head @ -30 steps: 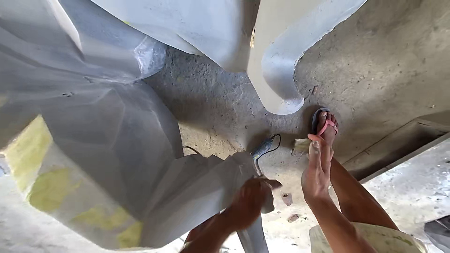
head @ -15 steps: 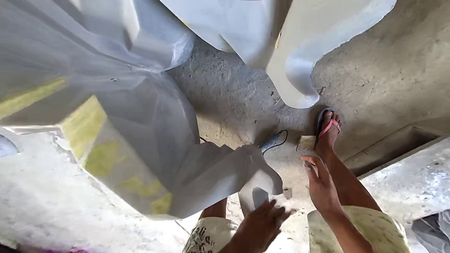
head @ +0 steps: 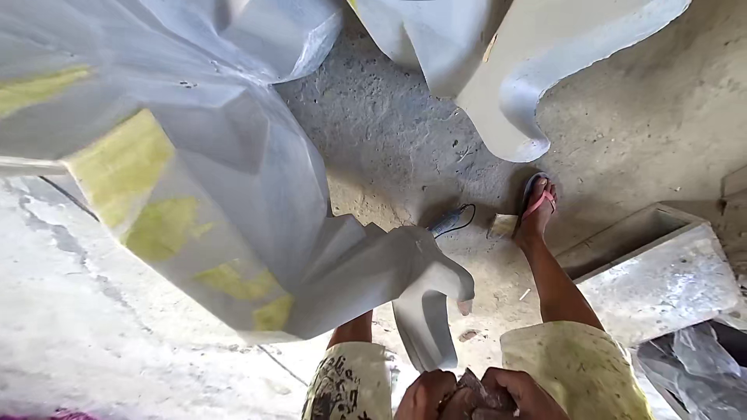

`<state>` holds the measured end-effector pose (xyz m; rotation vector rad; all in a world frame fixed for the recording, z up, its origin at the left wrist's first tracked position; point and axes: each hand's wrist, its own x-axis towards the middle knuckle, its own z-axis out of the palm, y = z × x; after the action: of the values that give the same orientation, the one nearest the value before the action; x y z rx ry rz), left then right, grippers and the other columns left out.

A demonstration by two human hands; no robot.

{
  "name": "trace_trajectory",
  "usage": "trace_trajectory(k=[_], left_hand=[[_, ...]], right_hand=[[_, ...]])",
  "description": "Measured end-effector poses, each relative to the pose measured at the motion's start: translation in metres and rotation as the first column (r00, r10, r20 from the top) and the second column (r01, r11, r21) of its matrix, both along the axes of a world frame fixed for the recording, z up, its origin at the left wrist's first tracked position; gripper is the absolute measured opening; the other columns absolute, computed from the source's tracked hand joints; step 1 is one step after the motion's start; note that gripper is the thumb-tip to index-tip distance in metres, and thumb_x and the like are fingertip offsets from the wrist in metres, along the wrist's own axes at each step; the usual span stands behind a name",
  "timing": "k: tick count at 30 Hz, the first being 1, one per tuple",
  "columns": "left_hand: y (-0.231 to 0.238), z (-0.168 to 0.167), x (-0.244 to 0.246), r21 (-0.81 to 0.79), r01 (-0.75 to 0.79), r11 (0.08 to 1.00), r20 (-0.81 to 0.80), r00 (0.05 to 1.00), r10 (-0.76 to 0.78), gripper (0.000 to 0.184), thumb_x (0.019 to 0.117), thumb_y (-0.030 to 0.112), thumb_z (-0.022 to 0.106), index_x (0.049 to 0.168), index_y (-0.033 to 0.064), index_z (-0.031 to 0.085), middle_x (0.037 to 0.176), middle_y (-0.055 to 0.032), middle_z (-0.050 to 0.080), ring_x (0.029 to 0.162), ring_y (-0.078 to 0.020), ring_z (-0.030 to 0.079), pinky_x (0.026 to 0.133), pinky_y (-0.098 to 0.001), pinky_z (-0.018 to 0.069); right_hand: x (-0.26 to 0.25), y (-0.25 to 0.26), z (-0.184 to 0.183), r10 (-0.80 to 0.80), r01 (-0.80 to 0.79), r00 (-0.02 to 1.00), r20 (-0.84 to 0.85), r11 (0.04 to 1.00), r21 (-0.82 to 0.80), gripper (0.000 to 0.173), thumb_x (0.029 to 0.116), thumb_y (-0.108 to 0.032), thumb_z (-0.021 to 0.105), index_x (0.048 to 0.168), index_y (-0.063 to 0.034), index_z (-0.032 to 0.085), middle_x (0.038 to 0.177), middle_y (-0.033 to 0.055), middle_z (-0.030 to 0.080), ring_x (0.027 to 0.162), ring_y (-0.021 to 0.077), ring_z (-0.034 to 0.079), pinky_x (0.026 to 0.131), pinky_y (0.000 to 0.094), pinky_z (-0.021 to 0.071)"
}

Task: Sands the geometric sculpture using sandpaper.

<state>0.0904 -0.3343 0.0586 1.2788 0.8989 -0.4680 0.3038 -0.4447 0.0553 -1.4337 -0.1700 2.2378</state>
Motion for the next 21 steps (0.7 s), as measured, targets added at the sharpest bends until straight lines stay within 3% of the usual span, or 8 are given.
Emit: trace_trajectory(k=[2, 6, 9, 12, 15, 17, 18, 21], left_hand=[[0.005, -0.005, -0.014, -0.055, 0.023, 0.998, 0.005, 1.0, -0.023, 0.046, 0.1033, 0.042, 0.057, 0.078, 0.0031, 0.062, 0.07, -0.0101, 0.058, 0.068, -0.0236, 0.061, 0.066, -0.0444, 0.0533], [0.012, -0.007, -0.03, -0.104, 0.077, 0.992, -0.033, 0.996, -0.081, 0.052, 0.0957, 0.053, 0.065, 0.074, 0.0062, 0.063, 0.067, -0.0077, 0.061, 0.063, -0.0221, 0.062, 0.061, -0.0459, 0.0535], [0.023, -0.001, -0.038, 0.024, 0.007, 1.0, -0.126, 0.992, -0.004, 0.06, 0.0843, 0.066, 0.07, 0.088, 0.0059, 0.068, 0.077, -0.0078, 0.066, 0.073, -0.023, 0.067, 0.07, -0.0488, 0.0574], [0.066, -0.003, -0.056, 0.288, -0.138, 0.948, -0.062, 0.985, 0.162, 0.063, 0.0964, 0.065, 0.054, 0.114, 0.0068, 0.069, 0.111, -0.0083, 0.07, 0.104, -0.0186, 0.068, 0.093, -0.0422, 0.0584], [0.125, 0.004, -0.079, 0.438, -0.276, 0.856, 0.009, 0.953, 0.303, 0.041, 0.1061, 0.043, 0.047, 0.112, 0.0074, 0.067, 0.106, -0.0026, 0.069, 0.094, -0.0122, 0.067, 0.081, -0.0343, 0.059], [0.152, 0.019, -0.096, 0.45, -0.363, 0.816, 0.05, 0.923, 0.383, 0.039, 0.1073, 0.04, 0.045, 0.112, 0.0079, 0.068, 0.107, -0.0014, 0.069, 0.096, -0.0125, 0.068, 0.081, -0.0331, 0.0613], [0.161, 0.027, -0.105, 0.446, -0.402, 0.799, 0.08, 0.908, 0.412, 0.039, 0.1073, 0.039, 0.046, 0.112, 0.0075, 0.068, 0.108, -0.0026, 0.07, 0.099, -0.0147, 0.068, 0.084, -0.0358, 0.0606], [0.179, 0.056, -0.127, 0.403, -0.491, 0.773, 0.179, 0.87, 0.459, 0.025, 0.1065, 0.029, 0.051, 0.114, 0.0113, 0.067, 0.112, -0.0037, 0.07, 0.103, -0.0184, 0.069, 0.09, -0.0395, 0.06]], right_hand=[[-0.005, 0.006, -0.01, 0.142, -0.138, 0.989, -0.045, 0.987, 0.077, 0.029, 0.086, -0.028, 0.082, 0.094, -0.006, 0.065, 0.076, 0.0051, 0.064, 0.068, 0.016, 0.062, 0.064, 0.0379, 0.0533], [-0.026, 0.044, -0.018, 0.417, -0.389, 0.899, -0.135, 0.901, 0.193, 0.042, 0.0811, -0.025, 0.085, 0.116, -0.0122, 0.065, 0.095, 0.008, 0.072, 0.085, 0.0211, 0.071, 0.078, 0.0472, 0.0594], [-0.039, 0.058, -0.02, 0.471, -0.451, 0.878, -0.082, 0.873, 0.187, 0.026, 0.0857, -0.026, 0.079, 0.101, -0.0082, 0.068, 0.085, 0.0088, 0.068, 0.074, 0.0222, 0.066, 0.068, 0.0475, 0.0546], [-0.045, 0.054, -0.017, 0.4, -0.405, 0.845, 0.355, 0.912, -0.063, 0.037, 0.0961, -0.024, 0.062, 0.13, -0.0107, 0.059, 0.098, 0.0076, 0.072, 0.085, 0.0229, 0.072, 0.077, 0.0487, 0.0617], [-0.086, 0.045, -0.014, 0.499, -0.409, 0.546, 0.673, 0.86, -0.305, 0.049, 0.0999, -0.018, 0.051, 0.147, -0.006, 0.044, 0.094, 0.0153, 0.073, 0.083, 0.0336, 0.073, 0.073, 0.0554, 0.0596], [-0.135, 0.033, -0.009, 0.545, -0.433, 0.482, 0.687, 0.829, -0.354, 0.054, 0.1004, -0.013, 0.05, 0.153, -0.0004, 0.042, 0.13, 0.0209, 0.066, 0.116, 0.0362, 0.068, 0.098, 0.0545, 0.055], [-0.16, 0.025, -0.013, 0.505, -0.433, 0.446, 0.739, 0.844, -0.316, 0.059, 0.0984, -0.008, 0.05, 0.155, 0.0032, 0.038, 0.152, 0.0211, 0.051, 0.139, 0.0356, 0.053, 0.115, 0.0501, 0.0448], [-0.199, 0.028, -0.051, 0.447, -0.441, 0.238, 0.862, 0.841, -0.314, 0.06, 0.098, -0.011, 0.046, 0.154, 0.0081, 0.037, 0.164, 0.0236, 0.032, 0.151, 0.0377, 0.034, 0.124, 0.0479, 0.0298]])
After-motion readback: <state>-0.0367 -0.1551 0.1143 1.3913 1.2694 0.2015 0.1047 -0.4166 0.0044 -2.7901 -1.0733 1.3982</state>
